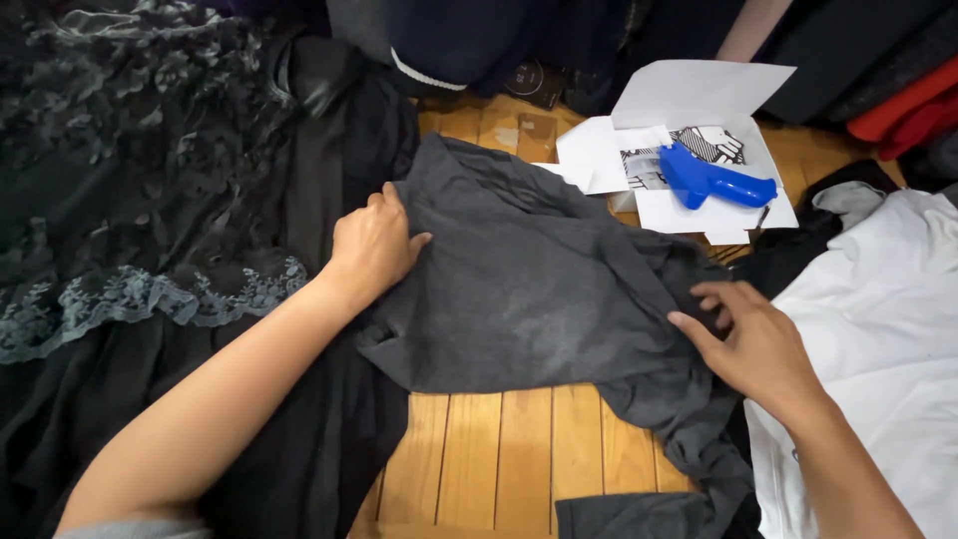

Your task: The person uses a blue glue gun to attach a piece of black lace fabric to a larger black garment laid out on the floor. They then pick up a pair of black striped shorts, apply glue to the waistband, and press the fabric onto it.

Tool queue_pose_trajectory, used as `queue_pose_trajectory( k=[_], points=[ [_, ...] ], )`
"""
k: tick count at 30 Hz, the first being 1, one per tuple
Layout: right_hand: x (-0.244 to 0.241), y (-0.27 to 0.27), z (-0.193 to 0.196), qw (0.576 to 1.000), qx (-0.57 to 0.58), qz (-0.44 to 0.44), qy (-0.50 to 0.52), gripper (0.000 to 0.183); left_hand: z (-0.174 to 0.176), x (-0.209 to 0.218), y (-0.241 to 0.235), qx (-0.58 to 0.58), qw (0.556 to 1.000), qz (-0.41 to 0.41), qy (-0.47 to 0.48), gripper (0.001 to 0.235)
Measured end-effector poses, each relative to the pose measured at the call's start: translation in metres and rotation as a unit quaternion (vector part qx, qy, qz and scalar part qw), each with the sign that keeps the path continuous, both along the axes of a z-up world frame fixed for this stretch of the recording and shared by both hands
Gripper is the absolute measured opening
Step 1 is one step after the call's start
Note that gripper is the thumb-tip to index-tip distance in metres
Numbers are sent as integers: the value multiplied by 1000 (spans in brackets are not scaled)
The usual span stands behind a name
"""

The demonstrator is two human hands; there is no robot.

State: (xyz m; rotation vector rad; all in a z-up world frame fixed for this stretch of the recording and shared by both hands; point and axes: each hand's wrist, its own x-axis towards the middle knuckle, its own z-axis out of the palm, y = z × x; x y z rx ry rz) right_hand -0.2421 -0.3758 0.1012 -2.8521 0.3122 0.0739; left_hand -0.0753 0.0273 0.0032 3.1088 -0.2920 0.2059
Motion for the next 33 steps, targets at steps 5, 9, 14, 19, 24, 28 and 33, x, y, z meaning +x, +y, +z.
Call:
queue_pose_trajectory(
  k=[5,9,14,19,24,28,33],
  points=[
    [4,26,-12,998,-13,61,26,72,22,2,-5,-46,992,18,116,94],
    [-12,26,-39,972,-122,186,-80,71,53,-21,-3,-80,970,-23,228,119],
    [-34,38,-52,948,-73,310,-21,66,41,-26,-6,-232,938,-91,239,98],
    [-31,27,-42,955,-9,288,74,66,87,-30,3,-465,863,-137,143,54],
    [-53,25,9,937,97,320,96,48,183,-58,44,-252,952,-139,101,57],
    [-64,46,-15,883,152,419,150,49,146,-35,86,-18,971,-106,214,66],
    [-51,62,9,874,165,400,219,32,163,-52,67,138,964,5,229,73]
  ],
)
